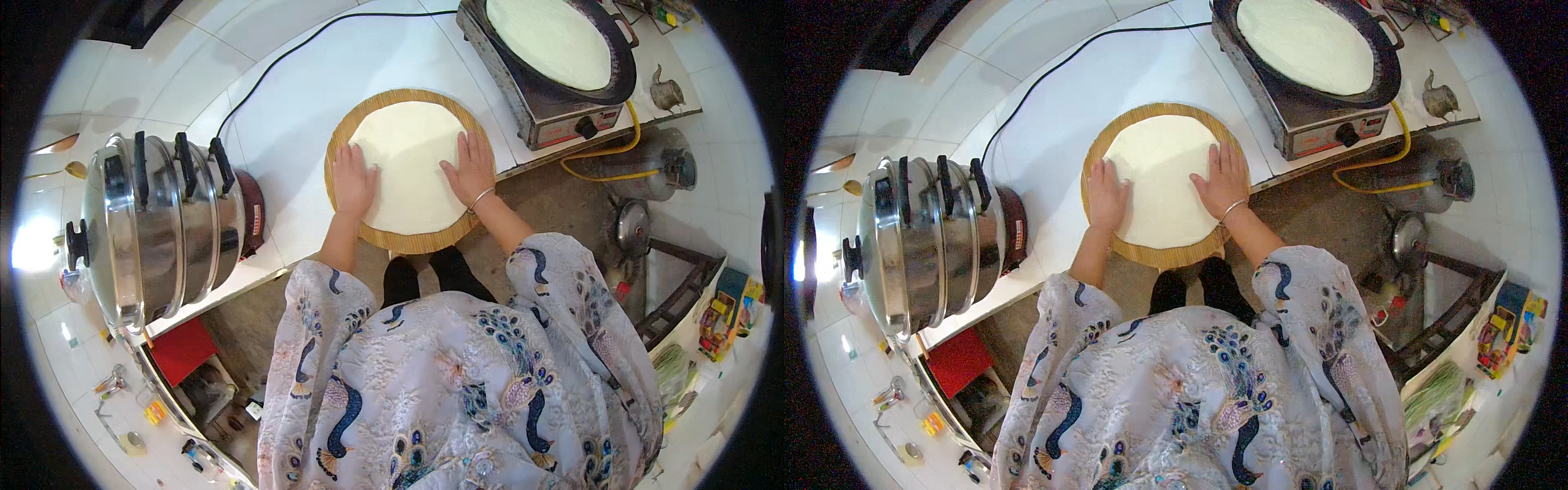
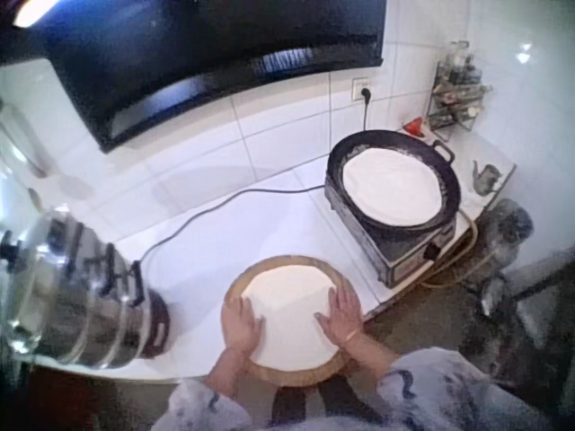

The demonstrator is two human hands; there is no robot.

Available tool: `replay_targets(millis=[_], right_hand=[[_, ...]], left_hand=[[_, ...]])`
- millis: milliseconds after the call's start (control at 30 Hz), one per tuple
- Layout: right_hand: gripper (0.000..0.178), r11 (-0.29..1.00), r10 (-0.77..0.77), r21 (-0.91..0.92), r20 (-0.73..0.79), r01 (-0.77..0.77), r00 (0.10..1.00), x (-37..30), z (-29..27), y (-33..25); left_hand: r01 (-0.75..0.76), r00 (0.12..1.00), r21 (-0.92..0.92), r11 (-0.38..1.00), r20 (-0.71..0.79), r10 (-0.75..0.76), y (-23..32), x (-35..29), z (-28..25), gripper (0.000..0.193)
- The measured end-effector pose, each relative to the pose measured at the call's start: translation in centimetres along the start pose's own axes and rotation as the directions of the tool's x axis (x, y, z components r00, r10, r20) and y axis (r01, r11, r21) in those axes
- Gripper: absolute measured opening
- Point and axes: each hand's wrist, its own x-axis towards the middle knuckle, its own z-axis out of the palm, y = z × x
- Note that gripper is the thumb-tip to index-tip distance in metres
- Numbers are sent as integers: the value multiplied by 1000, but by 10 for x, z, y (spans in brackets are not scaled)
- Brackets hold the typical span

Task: The person places a round dough onto a hot pan on a portable stove. They use a spatula to press and adjust the dough as it cooks, occasionally using their hand to check the surface. The person continues to monitor and adjust the cooking dough throughout the clip.

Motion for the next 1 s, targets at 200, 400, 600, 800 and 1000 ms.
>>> replay_targets(millis=[200, 400, 600, 800, 1000], right_hand=[[71, 975, 173, 156, -69, -160, 983, -5, 3, 22], [74, 852, 177, 508, -52, -127, 983, 0, 20, 50], [81, 833, 48, 548, 68, -78, 997, 13, -13, 33], [69, 915, -164, 360, -88, 185, 983, -26, -36, 21], [60, 935, -147, 311, -95, 170, 985, -85, -64, 0]], left_hand=[[182, 967, -306, 935, -114, -226, -25, -41, -16, 56], [328, 892, -602, 728, -55, -448, 14, -80, -5, 53], [297, 838, -698, 652, -137, -528, 16, -74, -3, 53], [387, 900, 147, 910, -277, -338, 12, -98, 4, 70], [99, 929, -129, 987, -343, -138, 32, -125, -3, 60]])
